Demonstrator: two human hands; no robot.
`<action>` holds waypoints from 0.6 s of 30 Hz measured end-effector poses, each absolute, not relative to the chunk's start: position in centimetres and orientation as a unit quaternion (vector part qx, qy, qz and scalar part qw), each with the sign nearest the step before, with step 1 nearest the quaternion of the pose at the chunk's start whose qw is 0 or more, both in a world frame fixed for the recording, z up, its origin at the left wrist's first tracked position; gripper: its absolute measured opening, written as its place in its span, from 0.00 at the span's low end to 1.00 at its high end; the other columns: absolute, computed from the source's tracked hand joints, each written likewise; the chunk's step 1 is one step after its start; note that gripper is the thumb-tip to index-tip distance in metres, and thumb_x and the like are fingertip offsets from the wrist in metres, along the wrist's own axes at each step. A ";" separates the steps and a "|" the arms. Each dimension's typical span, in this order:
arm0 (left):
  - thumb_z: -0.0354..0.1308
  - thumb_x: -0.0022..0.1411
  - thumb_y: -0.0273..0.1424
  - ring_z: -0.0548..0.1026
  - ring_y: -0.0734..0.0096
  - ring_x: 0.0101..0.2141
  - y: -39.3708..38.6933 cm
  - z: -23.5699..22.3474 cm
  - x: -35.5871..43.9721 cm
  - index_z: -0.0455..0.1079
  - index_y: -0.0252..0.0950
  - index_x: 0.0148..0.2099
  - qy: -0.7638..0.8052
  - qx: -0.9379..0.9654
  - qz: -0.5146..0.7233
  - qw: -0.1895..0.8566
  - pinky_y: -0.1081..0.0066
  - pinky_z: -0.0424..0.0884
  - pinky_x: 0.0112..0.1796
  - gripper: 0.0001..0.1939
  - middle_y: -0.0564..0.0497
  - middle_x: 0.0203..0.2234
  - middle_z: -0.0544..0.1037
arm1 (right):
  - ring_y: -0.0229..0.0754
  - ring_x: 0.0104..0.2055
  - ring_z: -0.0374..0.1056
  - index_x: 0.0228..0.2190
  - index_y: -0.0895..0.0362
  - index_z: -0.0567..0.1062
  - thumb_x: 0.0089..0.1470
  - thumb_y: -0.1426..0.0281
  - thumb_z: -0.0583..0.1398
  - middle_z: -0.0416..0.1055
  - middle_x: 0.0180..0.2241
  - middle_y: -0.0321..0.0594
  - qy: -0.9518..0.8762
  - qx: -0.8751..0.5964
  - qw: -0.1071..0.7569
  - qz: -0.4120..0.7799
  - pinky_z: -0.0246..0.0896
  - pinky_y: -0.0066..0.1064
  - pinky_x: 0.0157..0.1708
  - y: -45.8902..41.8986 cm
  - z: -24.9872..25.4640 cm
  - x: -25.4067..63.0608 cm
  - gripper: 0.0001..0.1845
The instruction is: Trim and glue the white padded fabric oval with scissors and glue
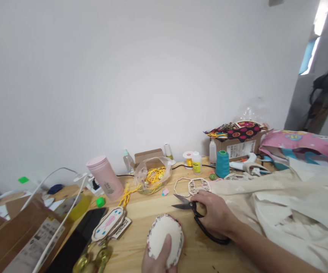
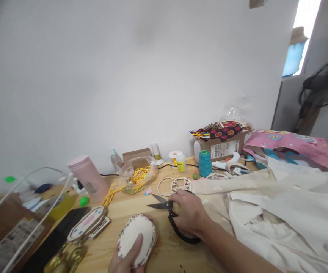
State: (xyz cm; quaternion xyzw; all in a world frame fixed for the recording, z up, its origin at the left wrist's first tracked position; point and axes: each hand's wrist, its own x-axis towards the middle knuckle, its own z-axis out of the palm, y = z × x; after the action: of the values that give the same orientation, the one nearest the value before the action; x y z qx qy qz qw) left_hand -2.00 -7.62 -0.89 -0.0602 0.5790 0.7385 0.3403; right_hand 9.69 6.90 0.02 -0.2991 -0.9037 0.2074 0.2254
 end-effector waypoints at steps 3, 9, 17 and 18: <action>0.60 0.44 0.18 0.76 0.69 0.24 -7.4 -1.1 -2.2 0.65 0.38 0.41 0.567 -0.051 0.754 0.326 0.76 0.72 0.22 0.21 0.53 0.22 0.77 | 0.41 0.33 0.61 0.31 0.55 0.71 0.35 0.73 0.56 0.66 0.30 0.39 -0.907 -0.265 0.236 0.225 0.53 0.27 0.30 6.5 -0.1 9.5 0.15; 0.60 0.44 0.17 0.76 0.69 0.22 -6.8 -0.8 -2.2 0.64 0.37 0.45 0.568 -0.026 0.759 0.318 0.75 0.72 0.24 0.24 0.54 0.21 0.77 | 0.40 0.33 0.60 0.29 0.55 0.71 0.33 0.74 0.56 0.65 0.30 0.39 -0.931 -0.209 0.213 0.209 0.53 0.27 0.30 6.5 0.0 10.0 0.14; 0.61 0.43 0.19 0.76 0.67 0.23 -6.9 -0.9 -2.2 0.63 0.36 0.47 0.576 -0.007 0.754 0.315 0.72 0.73 0.29 0.26 0.53 0.19 0.77 | 0.40 0.33 0.62 0.30 0.54 0.71 0.35 0.72 0.57 0.67 0.31 0.38 -0.936 -0.202 0.186 0.221 0.54 0.26 0.30 6.3 0.2 10.0 0.14; 0.62 0.42 0.19 0.76 0.66 0.23 -7.0 -0.9 -2.2 0.64 0.36 0.46 0.583 -0.005 0.750 0.313 0.72 0.73 0.29 0.27 0.53 0.19 0.77 | 0.40 0.33 0.62 0.30 0.54 0.71 0.34 0.72 0.57 0.67 0.30 0.38 -0.936 -0.200 0.186 0.223 0.54 0.26 0.30 6.2 0.2 10.0 0.14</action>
State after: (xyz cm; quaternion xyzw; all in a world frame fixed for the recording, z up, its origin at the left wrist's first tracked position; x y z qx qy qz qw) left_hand -2.19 -6.98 -0.91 -0.0050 0.5833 0.7496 0.3129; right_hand 10.01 6.23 0.24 -0.2003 -0.9358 0.2230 0.1857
